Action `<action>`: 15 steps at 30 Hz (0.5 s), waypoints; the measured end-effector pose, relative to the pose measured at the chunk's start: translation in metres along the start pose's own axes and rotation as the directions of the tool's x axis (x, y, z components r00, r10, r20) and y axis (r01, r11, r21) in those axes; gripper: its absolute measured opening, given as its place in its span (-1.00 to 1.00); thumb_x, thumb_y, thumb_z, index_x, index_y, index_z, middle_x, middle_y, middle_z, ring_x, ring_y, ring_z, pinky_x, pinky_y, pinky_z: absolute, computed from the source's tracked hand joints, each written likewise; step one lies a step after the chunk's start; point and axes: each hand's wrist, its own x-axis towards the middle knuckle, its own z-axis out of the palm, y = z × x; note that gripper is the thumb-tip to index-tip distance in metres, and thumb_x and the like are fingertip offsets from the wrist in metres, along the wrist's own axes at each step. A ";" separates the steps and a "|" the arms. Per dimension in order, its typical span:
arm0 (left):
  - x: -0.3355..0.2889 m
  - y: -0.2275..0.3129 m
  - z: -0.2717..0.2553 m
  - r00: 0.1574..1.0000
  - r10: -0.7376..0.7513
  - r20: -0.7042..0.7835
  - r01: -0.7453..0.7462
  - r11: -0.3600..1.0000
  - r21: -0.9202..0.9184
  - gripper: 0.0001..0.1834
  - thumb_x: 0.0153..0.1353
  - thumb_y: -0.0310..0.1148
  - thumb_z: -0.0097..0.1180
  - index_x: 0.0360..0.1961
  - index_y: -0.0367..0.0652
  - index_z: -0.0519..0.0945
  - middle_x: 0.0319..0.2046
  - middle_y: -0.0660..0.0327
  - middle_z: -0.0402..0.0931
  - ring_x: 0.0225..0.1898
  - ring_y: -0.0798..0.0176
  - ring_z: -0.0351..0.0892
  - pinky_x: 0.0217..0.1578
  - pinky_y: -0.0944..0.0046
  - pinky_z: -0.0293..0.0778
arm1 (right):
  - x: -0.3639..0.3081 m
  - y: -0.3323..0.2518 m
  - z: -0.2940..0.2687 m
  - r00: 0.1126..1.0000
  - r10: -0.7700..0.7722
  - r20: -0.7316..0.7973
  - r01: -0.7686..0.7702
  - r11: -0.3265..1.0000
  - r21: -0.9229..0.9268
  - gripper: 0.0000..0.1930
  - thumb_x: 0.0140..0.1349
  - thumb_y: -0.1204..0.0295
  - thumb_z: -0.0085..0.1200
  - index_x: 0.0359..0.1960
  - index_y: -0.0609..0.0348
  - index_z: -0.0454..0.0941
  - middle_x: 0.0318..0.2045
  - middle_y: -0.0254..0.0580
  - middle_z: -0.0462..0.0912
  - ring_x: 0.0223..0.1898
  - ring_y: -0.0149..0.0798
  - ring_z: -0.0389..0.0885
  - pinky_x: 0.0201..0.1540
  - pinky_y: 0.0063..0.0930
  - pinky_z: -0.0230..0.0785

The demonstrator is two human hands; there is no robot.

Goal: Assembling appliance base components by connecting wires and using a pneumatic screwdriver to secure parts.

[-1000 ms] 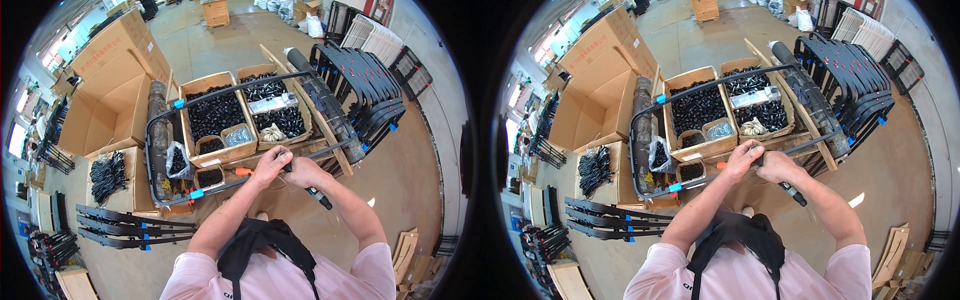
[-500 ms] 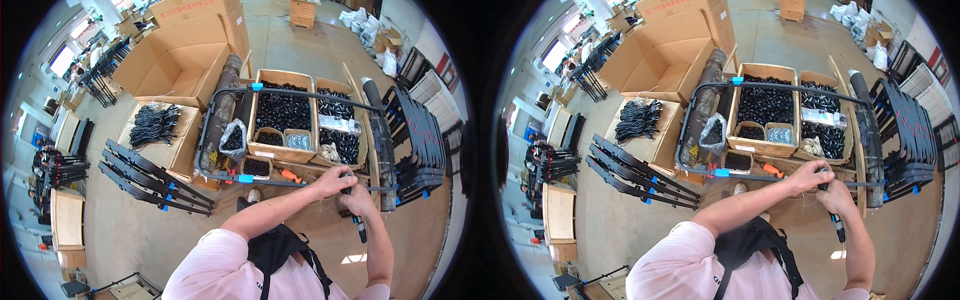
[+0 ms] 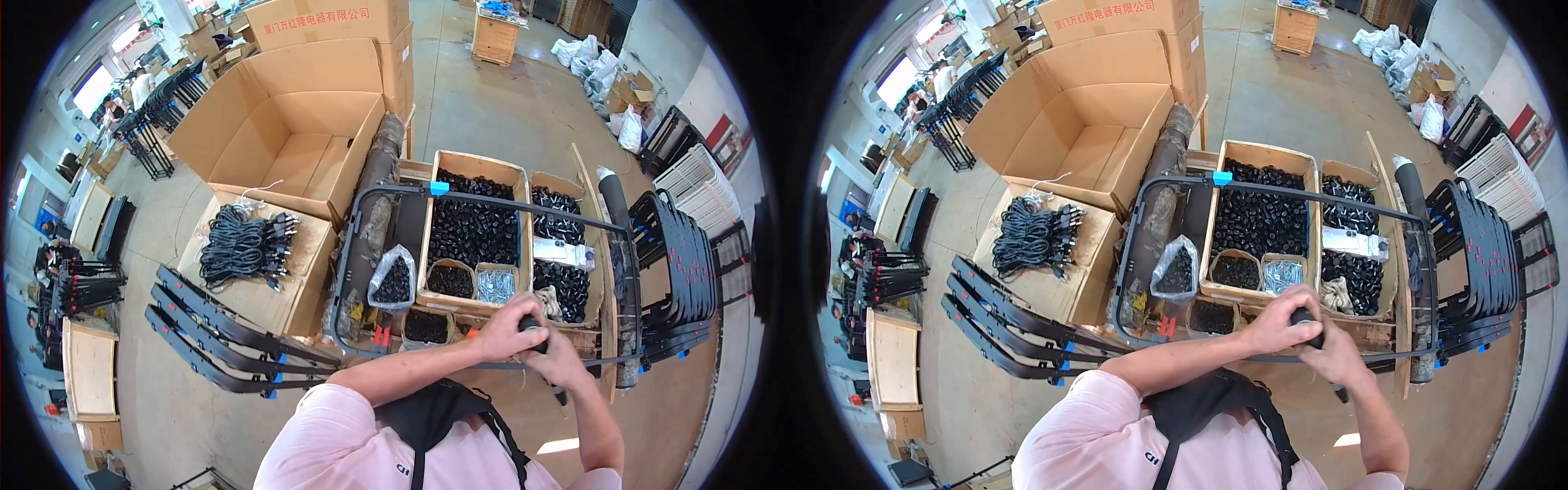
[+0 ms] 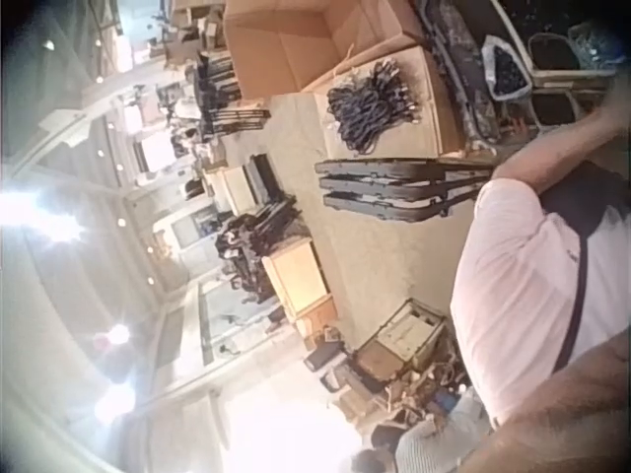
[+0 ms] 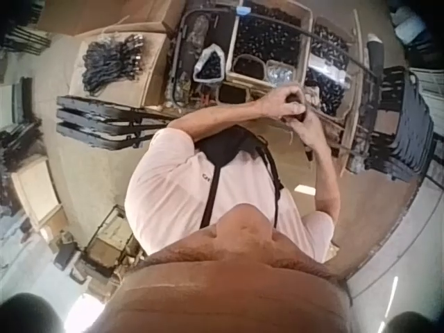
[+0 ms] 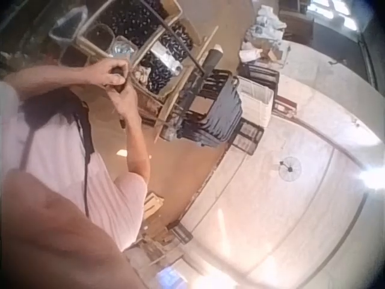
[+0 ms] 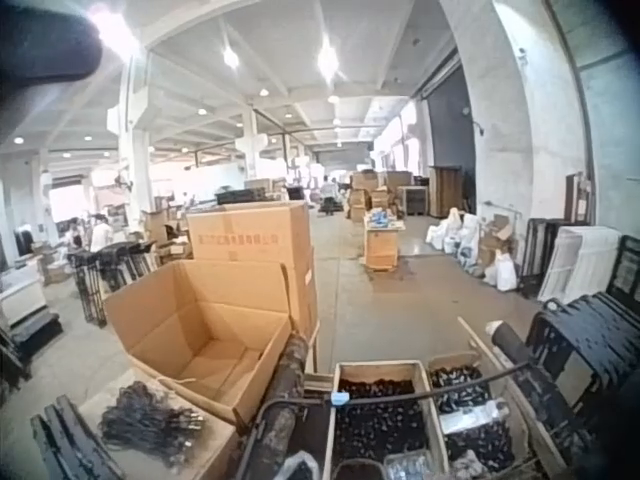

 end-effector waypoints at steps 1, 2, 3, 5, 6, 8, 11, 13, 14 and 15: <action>-0.006 -0.007 -0.015 0.999 0.012 -0.039 -0.011 1.000 0.026 -0.74 0.22 -0.25 0.32 -0.31 -0.18 0.53 -0.23 0.12 0.49 -0.02 0.03 0.47 0.13 0.03 0.38 | 0.011 -0.010 0.011 0.999 -0.016 0.038 0.016 1.000 -0.005 -0.37 0.17 0.22 0.35 0.22 0.30 0.51 -0.07 0.15 0.74 -0.05 0.00 0.77 0.06 -0.15 0.56; -0.012 -0.012 -0.034 0.999 -0.007 -0.031 0.008 0.999 0.039 -0.74 0.25 -0.22 0.31 -0.30 -0.16 0.54 -0.20 0.12 0.48 0.00 0.04 0.47 0.16 0.03 0.36 | 0.022 -0.021 0.020 0.995 -0.020 0.097 0.012 0.997 0.076 -0.36 0.18 0.20 0.35 0.24 0.30 0.51 -0.05 0.22 0.74 0.01 0.06 0.76 0.07 -0.16 0.56; -0.017 -0.016 -0.053 0.999 -0.024 -0.024 0.025 0.998 0.051 -0.74 0.27 -0.19 0.30 -0.28 -0.15 0.56 -0.16 0.12 0.48 0.03 0.04 0.46 0.19 0.03 0.34 | 0.033 -0.032 0.029 0.996 -0.017 0.091 0.010 0.997 0.075 -0.36 0.18 0.20 0.35 0.24 0.30 0.51 -0.05 0.22 0.74 0.01 0.06 0.76 0.07 -0.16 0.56; -0.027 -0.021 -0.083 0.996 -0.032 -0.086 0.034 0.999 0.028 -0.75 0.29 -0.20 0.29 -0.28 -0.16 0.57 -0.12 0.11 0.47 0.08 0.06 0.44 0.23 0.03 0.32 | 0.055 -0.053 0.046 0.994 -0.044 0.101 0.042 0.999 0.029 -0.32 0.19 0.17 0.35 0.28 0.30 0.50 -0.06 0.22 0.74 0.01 0.08 0.76 0.08 -0.15 0.56; -0.032 -0.026 -0.097 0.990 -0.105 -0.096 0.105 0.994 -0.003 -0.80 0.32 -0.25 0.25 -0.27 -0.16 0.58 -0.07 0.10 0.48 0.12 0.06 0.44 0.27 0.04 0.30 | 0.065 -0.061 0.054 0.994 -0.036 0.101 0.037 0.999 -0.005 -0.28 0.19 0.16 0.34 0.32 0.30 0.47 -0.05 0.24 0.73 0.02 0.13 0.75 0.11 -0.12 0.54; -0.038 -0.034 -0.128 0.978 -0.111 -0.174 0.112 0.994 -0.004 -0.78 0.40 -0.24 0.19 -0.24 -0.19 0.57 -0.09 0.12 0.50 0.10 0.08 0.46 0.23 0.07 0.33 | 0.085 -0.076 0.068 0.989 -0.135 0.056 0.141 0.981 -0.136 -0.27 0.18 0.16 0.33 0.33 0.30 0.46 0.02 0.27 0.69 0.07 0.18 0.72 0.13 -0.08 0.55; -0.044 -0.055 -0.158 0.749 -0.411 -0.519 0.419 0.901 -0.110 -0.67 0.48 -0.15 0.16 -0.08 -0.25 0.59 -0.05 0.11 0.55 0.03 0.12 0.55 0.12 0.14 0.46 | 0.114 -0.094 0.087 0.962 -0.264 0.064 0.267 0.870 -0.414 -0.20 0.18 0.14 0.33 0.40 0.29 0.38 0.07 0.25 0.64 0.08 0.23 0.68 0.11 -0.03 0.60; -0.039 -0.078 -0.178 0.510 -0.650 -0.564 0.567 0.747 -0.348 -0.43 0.47 0.08 0.19 0.03 -0.33 0.58 -0.06 0.02 0.61 -0.02 0.18 0.60 0.03 0.19 0.52 | 0.136 -0.106 0.098 0.941 -0.311 0.131 0.333 0.796 -0.505 -0.15 0.18 0.14 0.36 0.45 0.28 0.30 -0.03 0.17 0.62 -0.02 0.20 0.70 0.04 -0.05 0.62; -0.038 -0.086 -0.192 0.512 -0.755 -0.410 0.621 0.655 -0.431 -0.37 0.45 0.13 0.19 0.04 -0.35 0.58 -0.06 -0.02 0.63 -0.02 0.15 0.61 0.01 0.17 0.53 | 0.151 -0.101 0.107 0.903 -0.411 0.127 0.409 0.730 -0.548 -0.11 0.15 0.15 0.40 0.45 0.28 0.26 -0.11 0.12 0.60 -0.08 0.15 0.72 -0.02 -0.07 0.63; -0.037 -0.093 -0.202 0.501 -0.832 -0.239 0.675 0.548 -0.493 -0.32 0.43 0.18 0.20 0.05 -0.37 0.58 -0.05 -0.06 0.65 -0.02 0.12 0.63 0.00 0.15 0.54 | 0.166 -0.096 0.114 0.904 -0.406 0.132 0.407 0.726 -0.554 -0.11 0.15 0.15 0.40 0.45 0.28 0.26 -0.11 0.12 0.60 -0.08 0.15 0.72 -0.02 -0.07 0.63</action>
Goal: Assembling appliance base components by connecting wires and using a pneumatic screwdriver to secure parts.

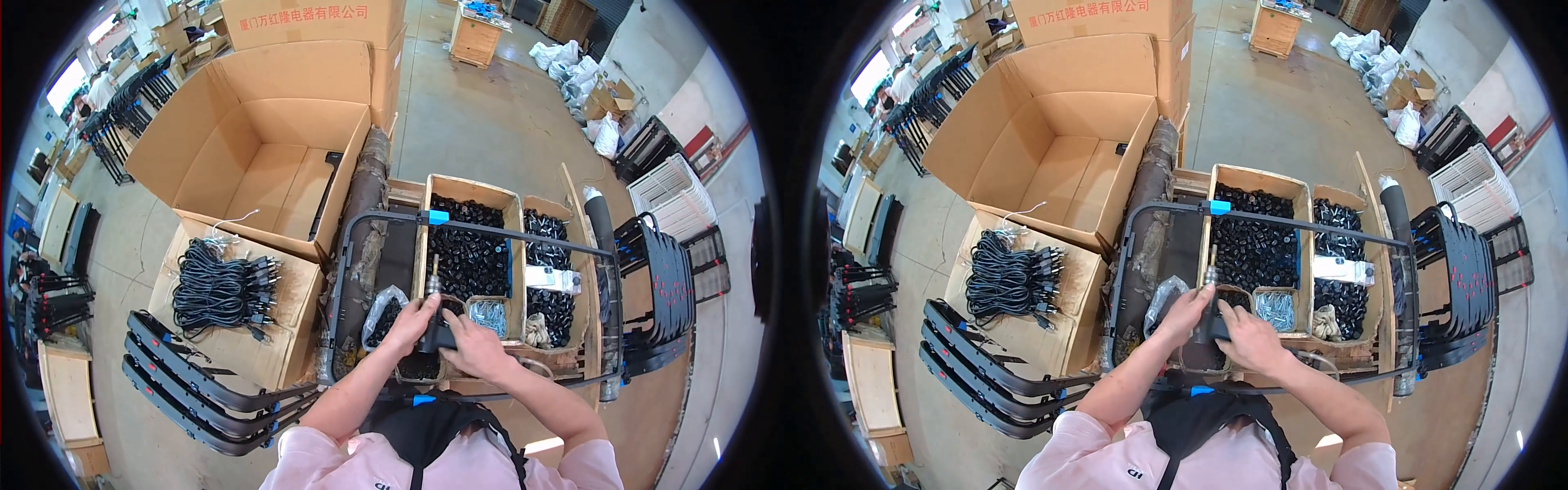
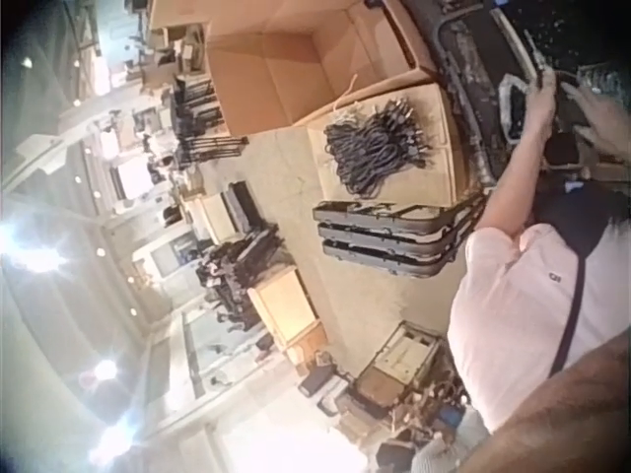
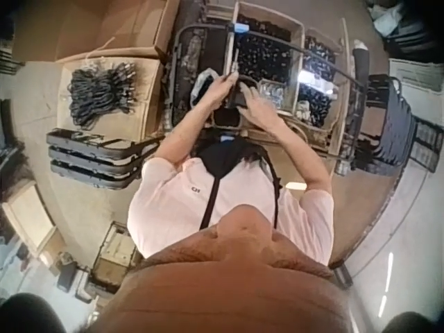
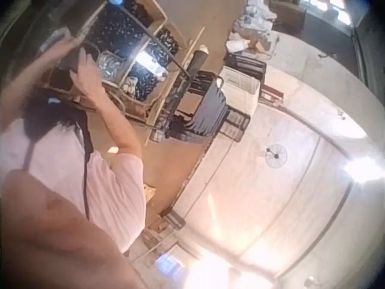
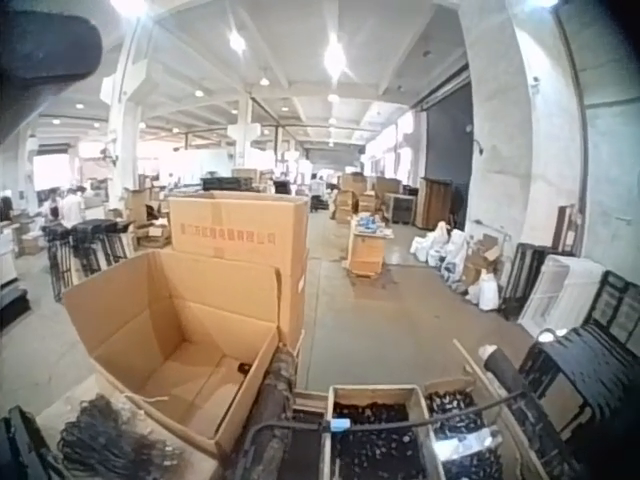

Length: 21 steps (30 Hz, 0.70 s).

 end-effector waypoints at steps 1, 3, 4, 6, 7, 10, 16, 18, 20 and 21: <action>0.002 0.005 0.004 0.978 0.141 -0.154 -0.078 0.930 0.359 -0.29 0.38 0.22 0.22 -0.01 -0.38 0.58 -0.10 -0.12 0.68 -0.07 0.03 0.68 -0.04 0.09 0.56 | 0.015 0.007 0.012 0.999 -0.035 -0.011 0.034 0.999 -0.029 -0.10 0.12 0.15 0.43 0.44 0.29 0.27 -0.11 0.12 0.60 -0.09 0.15 0.72 -0.03 -0.08 0.64; 0.028 0.000 -0.005 0.964 0.153 -0.218 -0.070 0.935 0.349 -0.30 0.37 0.21 0.24 -0.05 -0.37 0.58 -0.12 -0.12 0.69 -0.08 0.02 0.69 -0.04 0.06 0.56 | 0.042 0.013 0.031 0.996 -0.080 -0.043 0.076 0.994 -0.081 -0.10 0.08 0.15 0.47 0.39 0.30 0.30 -0.11 0.11 0.62 -0.08 0.14 0.73 -0.03 -0.08 0.64; 0.040 -0.003 -0.010 0.947 0.165 -0.274 -0.062 0.935 0.350 -0.31 0.36 0.20 0.25 -0.08 -0.37 0.58 -0.15 -0.12 0.69 -0.09 0.01 0.70 -0.03 0.02 0.56 | 0.056 0.022 0.042 0.996 -0.088 -0.033 0.086 0.993 -0.077 -0.10 0.08 0.15 0.47 0.39 0.30 0.30 -0.11 0.11 0.62 -0.08 0.14 0.73 -0.03 -0.08 0.64; 0.060 -0.002 -0.010 0.929 0.202 -0.311 -0.083 0.930 0.357 -0.34 0.35 0.19 0.26 -0.13 -0.35 0.57 -0.16 -0.16 0.70 -0.09 -0.11 0.73 -0.01 -0.04 0.57 | 0.081 0.041 0.055 0.999 -0.035 0.010 0.036 0.997 -0.068 -0.10 0.11 0.13 0.45 0.40 0.29 0.28 -0.09 0.13 0.65 -0.09 0.15 0.74 -0.03 -0.04 0.64; 0.076 -0.007 -0.019 0.903 0.252 -0.348 -0.075 0.890 0.450 -0.35 0.35 0.19 0.25 -0.12 -0.34 0.58 -0.19 -0.15 0.71 -0.11 -0.10 0.73 -0.03 -0.02 0.57 | 0.092 0.043 0.062 0.999 -0.035 0.024 0.036 0.997 -0.072 -0.12 0.12 0.08 0.44 0.36 0.30 0.30 -0.08 0.15 0.68 -0.08 0.18 0.75 -0.02 -0.02 0.65; 0.095 0.004 -0.020 0.884 0.287 -0.368 -0.015 0.806 0.592 -0.32 0.33 0.23 0.22 -0.12 -0.33 0.59 -0.15 -0.23 0.71 0.00 -0.25 0.72 0.02 -0.07 0.56 | 0.110 0.052 0.062 0.993 0.059 0.104 -0.054 0.997 -0.052 -0.15 0.13 0.05 0.42 0.32 0.31 0.32 -0.05 0.20 0.70 -0.08 0.21 0.76 -0.03 0.00 0.65; 0.110 0.015 -0.017 0.875 0.271 -0.401 0.034 0.793 0.609 -0.30 0.34 0.23 0.19 -0.09 -0.36 0.60 -0.11 -0.27 0.70 0.03 -0.34 0.68 0.09 -0.16 0.52 | 0.127 0.071 0.063 0.997 0.022 0.068 -0.022 1.000 0.004 -0.18 0.14 0.05 0.41 0.31 0.26 0.32 -0.07 0.23 0.71 -0.09 0.25 0.76 -0.03 0.06 0.64; 0.109 0.015 -0.014 0.876 0.289 -0.386 0.017 0.782 0.624 -0.31 0.35 0.24 0.17 -0.11 -0.34 0.60 -0.13 -0.25 0.71 0.02 -0.31 0.70 0.07 -0.14 0.54 | 0.127 0.073 0.061 0.998 0.010 0.067 -0.011 1.000 0.006 -0.19 0.14 0.05 0.40 0.29 0.28 0.32 -0.05 0.24 0.71 -0.08 0.25 0.76 -0.03 0.05 0.64; 0.111 0.015 -0.017 0.872 0.306 -0.381 0.004 0.775 0.632 -0.32 0.36 0.24 0.16 -0.12 -0.33 0.60 -0.14 -0.23 0.71 0.01 -0.29 0.71 0.05 -0.12 0.55 | 0.127 0.074 0.062 0.997 0.011 0.072 -0.012 1.000 0.013 -0.19 0.14 0.05 0.41 0.28 0.29 0.32 -0.05 0.25 0.71 -0.08 0.24 0.76 -0.03 0.05 0.65; 0.111 0.015 -0.019 0.875 0.306 -0.376 0.002 0.773 0.634 -0.32 0.37 0.24 0.16 -0.12 -0.33 0.60 -0.14 -0.23 0.71 0.01 -0.29 0.71 0.05 -0.12 0.55 | 0.128 0.073 0.063 0.997 0.014 0.076 -0.015 1.000 0.014 -0.18 0.14 0.05 0.41 0.28 0.30 0.32 -0.04 0.26 0.71 -0.08 0.24 0.76 -0.03 0.04 0.65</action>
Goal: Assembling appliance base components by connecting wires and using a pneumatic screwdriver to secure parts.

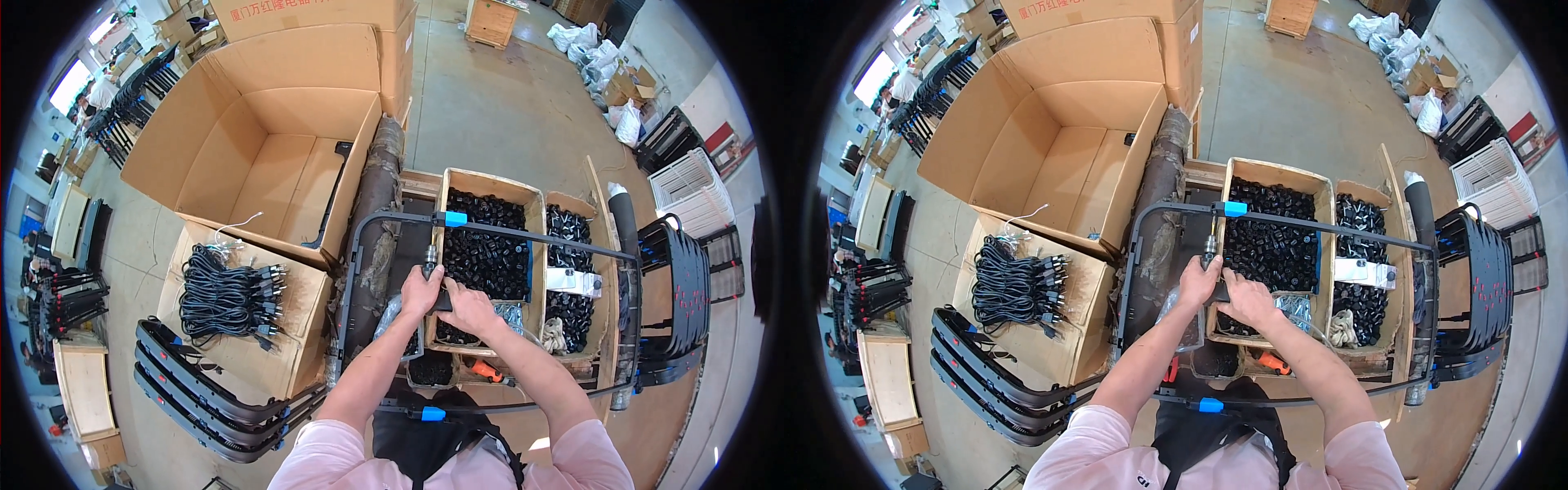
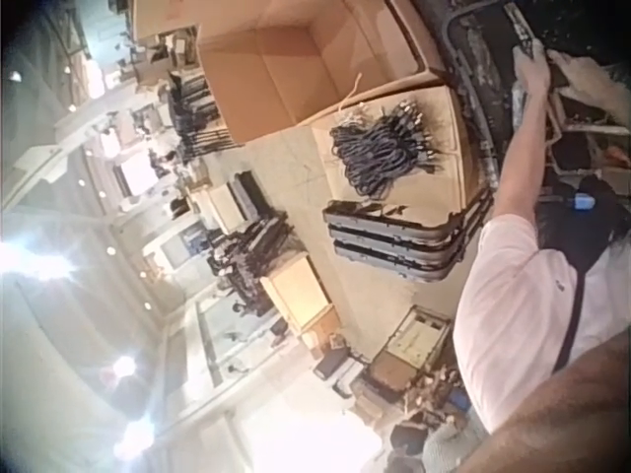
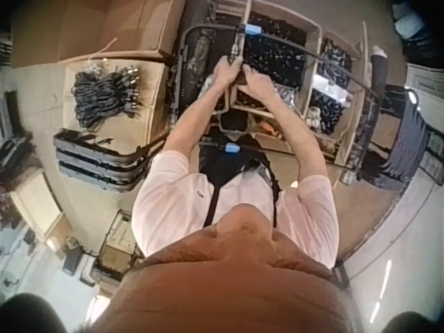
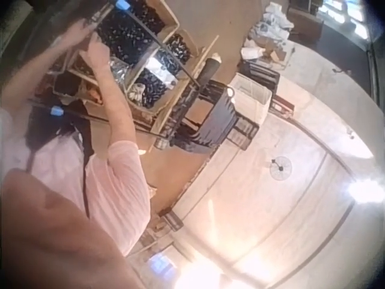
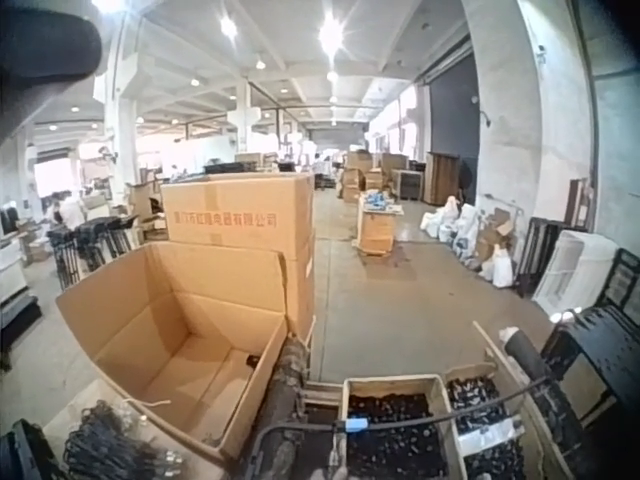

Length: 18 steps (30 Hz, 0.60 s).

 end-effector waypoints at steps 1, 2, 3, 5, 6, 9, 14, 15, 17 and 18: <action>0.000 0.001 0.000 1.000 0.004 0.009 -0.004 1.000 0.000 -0.32 0.37 0.23 0.16 -0.12 -0.33 0.60 -0.14 -0.23 0.71 0.01 -0.29 0.71 0.05 -0.12 0.55 | 0.001 0.000 -0.001 1.000 0.001 0.000 -0.001 1.000 0.003 -0.18 0.14 0.05 0.41 0.28 0.30 0.32 -0.04 0.26 0.71 -0.08 0.24 0.76 -0.03 0.04 0.65; 0.000 0.001 0.000 1.000 0.004 0.010 -0.004 1.000 0.002 -0.32 0.37 0.23 0.16 -0.12 -0.33 0.60 -0.14 -0.23 0.71 0.01 -0.29 0.71 0.05 -0.12 0.55 | 0.002 -0.001 -0.001 1.000 0.002 -0.007 -0.002 1.000 0.015 -0.18 0.14 0.04 0.41 0.28 0.31 0.31 -0.05 0.26 0.71 -0.08 0.24 0.76 -0.03 0.04 0.65; 0.000 0.002 0.000 1.000 -0.002 0.006 0.002 1.000 0.013 -0.32 0.37 0.23 0.16 -0.11 -0.33 0.60 -0.14 -0.23 0.71 0.01 -0.30 0.70 0.05 -0.13 0.55 | 0.003 -0.001 -0.002 1.000 0.002 -0.014 -0.002 1.000 0.026 -0.18 0.14 0.04 0.41 0.27 0.32 0.31 -0.06 0.27 0.71 -0.08 0.23 0.76 -0.03 0.04 0.64; 0.003 0.004 -0.001 1.000 -0.002 -0.002 0.002 1.000 0.024 -0.32 0.37 0.24 0.16 -0.10 -0.33 0.60 -0.13 -0.24 0.71 0.02 -0.30 0.70 0.05 -0.13 0.55 | 0.003 0.002 0.002 1.000 -0.002 -0.024 0.003 0.999 0.038 -0.18 0.15 0.04 0.41 0.27 0.32 0.31 -0.09 0.26 0.72 -0.08 0.23 0.76 -0.03 0.04 0.64; 0.003 0.005 -0.001 1.000 -0.008 0.006 0.007 0.999 0.048 -0.31 0.37 0.24 0.15 -0.08 -0.32 0.59 -0.11 -0.24 0.71 0.04 -0.31 0.69 0.07 -0.13 0.54 | 0.003 0.004 0.004 1.000 -0.006 -0.031 0.008 0.999 0.049 -0.19 0.15 0.04 0.41 0.27 0.32 0.30 -0.13 0.26 0.73 -0.08 0.23 0.76 -0.04 0.05 0.64; 0.003 0.010 -0.005 0.999 -0.027 0.027 0.025 0.995 0.099 -0.28 0.37 0.27 0.13 -0.03 -0.33 0.57 -0.06 -0.26 0.70 0.08 -0.32 0.67 0.10 -0.13 0.53 | 0.004 0.007 0.007 0.998 -0.010 -0.056 0.015 0.996 0.084 -0.16 0.15 0.04 0.41 0.30 0.33 0.28 -0.17 0.26 0.75 -0.09 0.23 0.77 -0.05 0.05 0.63; 0.002 0.015 -0.013 0.991 -0.066 0.113 0.045 0.983 0.178 -0.18 0.37 0.35 0.05 0.05 -0.36 0.53 -0.02 -0.33 0.68 0.12 -0.35 0.66 0.14 -0.17 0.53 | 0.007 0.014 0.009 0.999 0.005 -0.043 -0.001 0.996 0.092 -0.08 0.16 0.02 0.40 0.39 0.34 0.22 -0.10 0.31 0.74 -0.10 0.23 0.78 -0.04 0.02 0.65; 0.001 0.017 -0.013 0.990 -0.066 0.124 0.040 0.978 0.206 -0.19 0.38 0.34 0.03 0.05 -0.36 0.52 -0.02 -0.34 0.68 0.11 -0.35 0.66 0.13 -0.17 0.53 | 0.007 0.016 0.010 0.999 0.017 -0.032 -0.013 0.994 0.111 -0.06 0.17 0.01 0.40 0.40 0.33 0.20 -0.13 0.32 0.74 -0.09 0.24 0.77 -0.04 0.02 0.65; 0.001 0.018 -0.013 0.989 -0.067 0.130 0.035 0.971 0.236 -0.19 0.40 0.34 0.00 0.05 -0.37 0.52 -0.02 -0.35 0.67 0.11 -0.35 0.67 0.13 -0.18 0.54 | 0.010 0.015 0.009 0.999 0.021 -0.035 -0.016 0.991 0.131 -0.04 0.16 0.00 0.41 0.42 0.32 0.19 -0.14 0.32 0.75 -0.09 0.26 0.77 -0.03 0.04 0.63; 0.000 0.019 -0.012 0.992 -0.069 0.104 0.042 0.968 0.248 -0.21 0.41 0.32 0.00 0.05 -0.36 0.51 -0.02 -0.36 0.67 0.10 -0.38 0.66 0.13 -0.20 0.54 | 0.011 0.015 0.009 0.999 0.027 -0.034 -0.022 0.988 0.150 -0.03 0.15 0.00 0.41 0.44 0.31 0.18 -0.15 0.32 0.75 -0.08 0.27 0.76 -0.03 0.05 0.62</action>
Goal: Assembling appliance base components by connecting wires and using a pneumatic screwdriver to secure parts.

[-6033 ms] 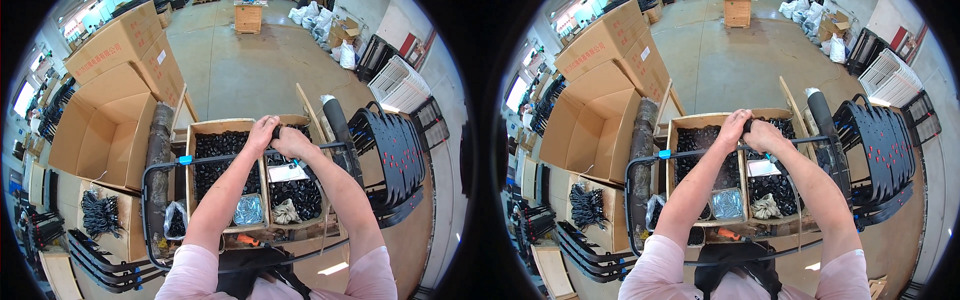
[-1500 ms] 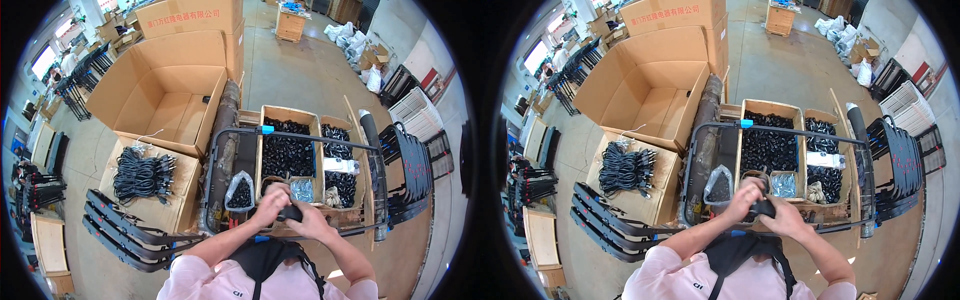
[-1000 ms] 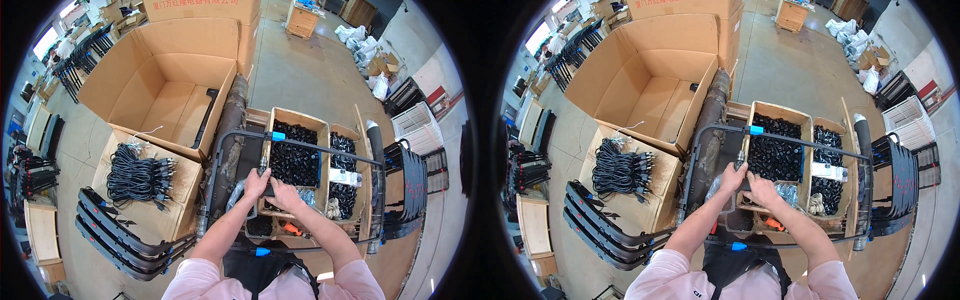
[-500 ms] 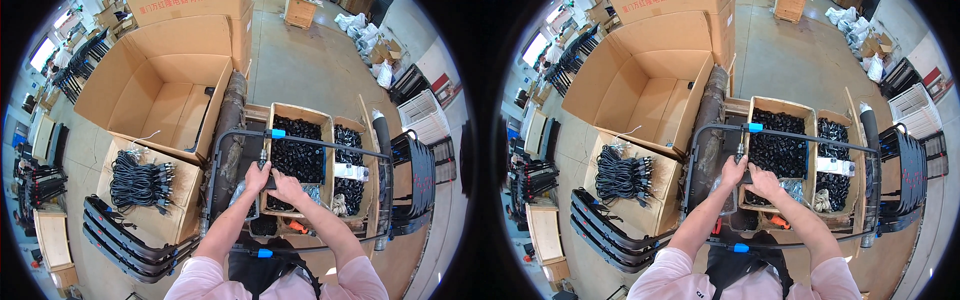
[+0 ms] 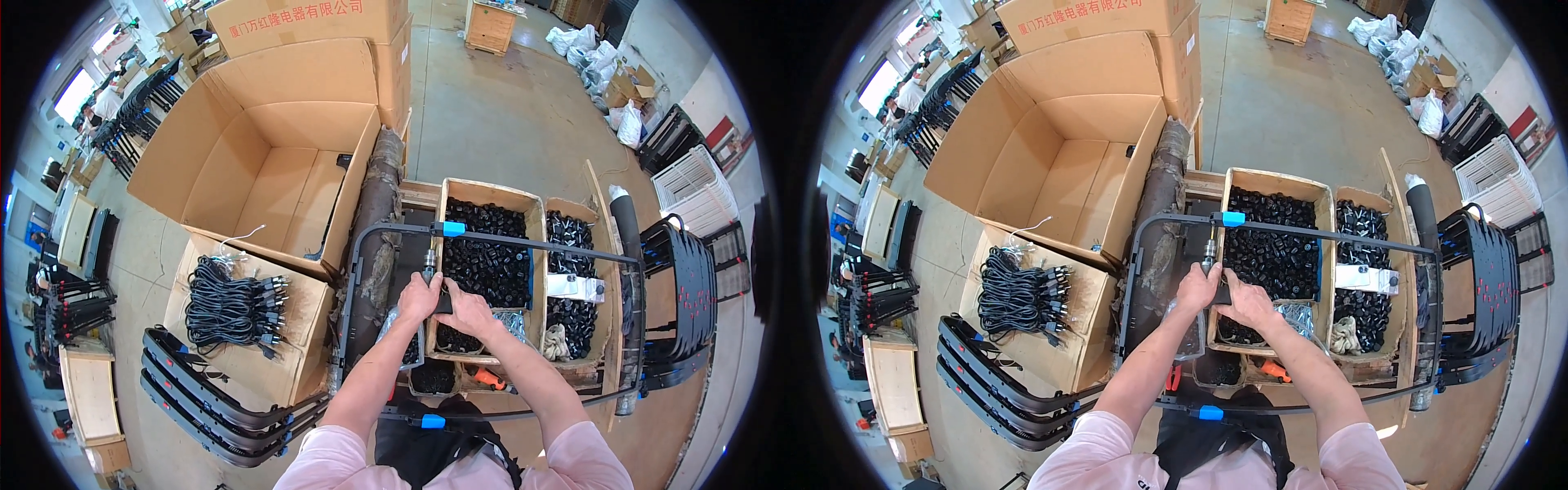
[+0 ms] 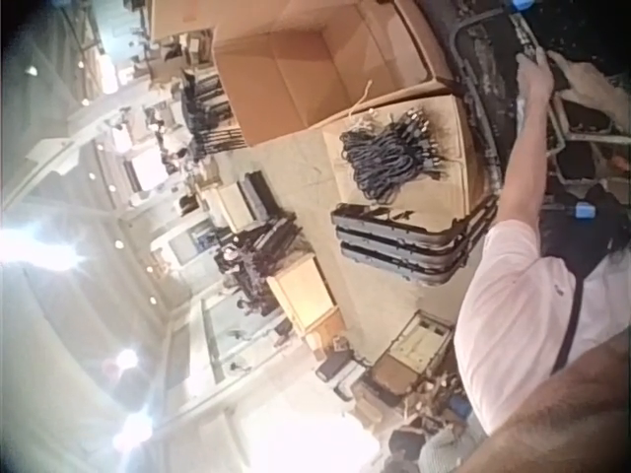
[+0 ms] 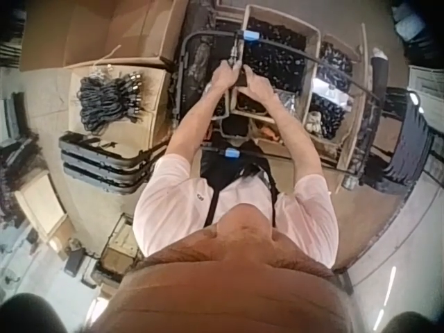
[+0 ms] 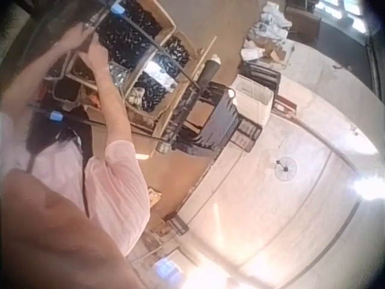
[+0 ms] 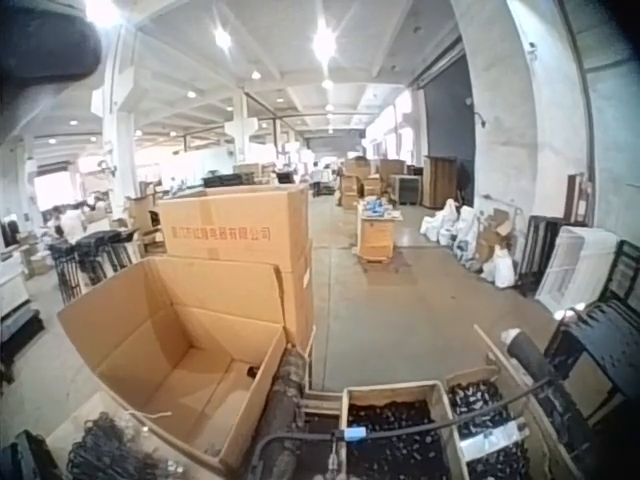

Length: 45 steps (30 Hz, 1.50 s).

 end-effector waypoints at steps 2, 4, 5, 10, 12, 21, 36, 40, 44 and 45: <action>-0.001 0.006 0.001 1.000 -0.004 -0.024 0.004 1.000 0.010 -0.23 0.43 0.30 -0.01 0.04 -0.35 0.51 -0.03 -0.37 0.67 0.10 -0.40 0.65 0.13 -0.21 0.54 | 0.001 0.002 -0.001 1.000 -0.001 -0.002 0.001 1.000 0.016 -0.01 0.16 -0.02 0.41 0.45 0.31 0.16 -0.14 0.33 0.74 -0.08 0.28 0.76 -0.03 0.06 0.61; -0.002 0.009 0.001 0.999 -0.002 -0.051 0.003 1.000 0.018 -0.23 0.43 0.30 -0.02 0.03 -0.37 0.50 -0.05 -0.38 0.67 0.07 -0.42 0.66 0.11 -0.24 0.54 | 0.002 0.004 0.000 1.000 -0.003 -0.005 0.003 0.999 0.033 0.01 0.16 -0.03 0.40 0.47 0.31 0.15 -0.13 0.34 0.74 -0.08 0.29 0.76 -0.03 0.06 0.61; -0.002 0.011 0.001 0.999 0.000 -0.053 0.001 1.000 0.019 -0.23 0.43 0.30 -0.02 0.03 -0.37 0.50 -0.05 -0.38 0.67 0.07 -0.42 0.66 0.11 -0.24 0.54 | 0.003 0.004 0.000 1.000 -0.003 -0.013 0.003 0.999 0.046 0.02 0.17 -0.04 0.40 0.48 0.31 0.13 -0.13 0.34 0.74 -0.09 0.30 0.75 -0.02 0.07 0.61; 0.001 0.014 0.002 0.997 -0.016 -0.072 0.019 0.999 0.033 -0.24 0.43 0.29 -0.01 0.04 -0.36 0.49 -0.06 -0.37 0.68 0.06 -0.41 0.67 0.10 -0.25 0.55 | 0.003 0.002 -0.003 1.000 0.022 -0.015 -0.021 0.998 0.057 -0.01 0.19 -0.06 0.37 0.47 0.30 0.17 -0.07 0.34 0.73 -0.05 0.30 0.74 0.02 0.07 0.60; 0.003 0.015 0.002 0.997 -0.010 -0.074 0.013 0.999 0.037 -0.25 0.44 0.28 -0.01 0.04 -0.36 0.49 -0.06 -0.36 0.68 0.06 -0.40 0.68 0.11 -0.24 0.55 | 0.001 0.001 -0.002 0.996 -0.058 -0.066 0.060 0.998 0.026 -0.23 0.20 0.10 0.38 0.34 0.26 0.34 0.07 0.21 0.64 0.04 0.24 0.70 0.05 0.03 0.61; 0.000 0.006 0.006 0.995 -0.008 -0.098 0.012 0.999 0.044 -0.20 0.40 0.31 0.04 0.07 -0.39 0.42 -0.10 -0.36 0.69 0.02 -0.38 0.71 0.08 -0.21 0.58 | -0.004 -0.014 0.005 0.991 -0.058 -0.120 0.062 0.998 0.023 -0.43 0.14 0.27 0.42 0.12 0.27 0.48 0.17 0.01 0.46 0.10 0.18 0.65 0.08 0.03 0.60; -0.009 -0.003 0.012 0.993 0.033 -0.113 -0.027 0.998 0.056 -0.24 0.41 0.26 0.05 0.04 -0.40 0.45 -0.03 -0.35 0.67 0.05 -0.38 0.69 0.10 -0.19 0.57 | -0.016 -0.019 0.007 0.997 -0.040 -0.066 0.042 0.999 0.032 -0.38 0.17 0.23 0.39 0.18 0.26 0.43 0.17 0.05 0.44 0.06 0.25 0.64 0.08 0.05 0.57; -0.013 -0.004 0.015 0.993 0.020 -0.120 -0.015 0.999 0.048 -0.24 0.42 0.26 0.04 0.07 -0.39 0.47 0.08 -0.33 0.61 0.10 -0.39 0.65 0.13 -0.22 0.54 | -0.022 -0.017 0.007 0.990 -0.088 -0.107 0.085 0.996 -0.027 -0.36 0.16 0.19 0.40 0.19 0.24 0.43 0.13 0.06 0.46 0.05 0.22 0.65 0.03 0.04 0.59; -0.029 -0.001 0.023 0.987 0.081 -0.139 -0.069 0.994 0.085 -0.27 0.42 0.23 0.08 0.01 -0.40 0.49 0.02 -0.33 0.61 0.05 -0.41 0.65 0.09 -0.24 0.55 | -0.037 -0.014 0.002 0.996 -0.028 -0.083 0.025 0.999 -0.043 -0.32 0.13 0.16 0.42 0.20 0.26 0.43 0.06 0.09 0.54 0.03 0.21 0.67 0.00 0.02 0.61; -0.031 0.002 0.024 0.987 0.081 -0.136 -0.070 0.994 0.088 -0.27 0.42 0.23 0.08 0.01 -0.40 0.49 0.02 -0.33 0.61 0.05 -0.41 0.65 0.09 -0.24 0.55 | -0.040 -0.012 0.000 0.994 -0.009 -0.105 0.005 0.999 -0.043 -0.32 0.12 0.18 0.42 0.19 0.26 0.42 0.01 0.09 0.58 0.03 0.17 0.68 0.02 -0.02 0.62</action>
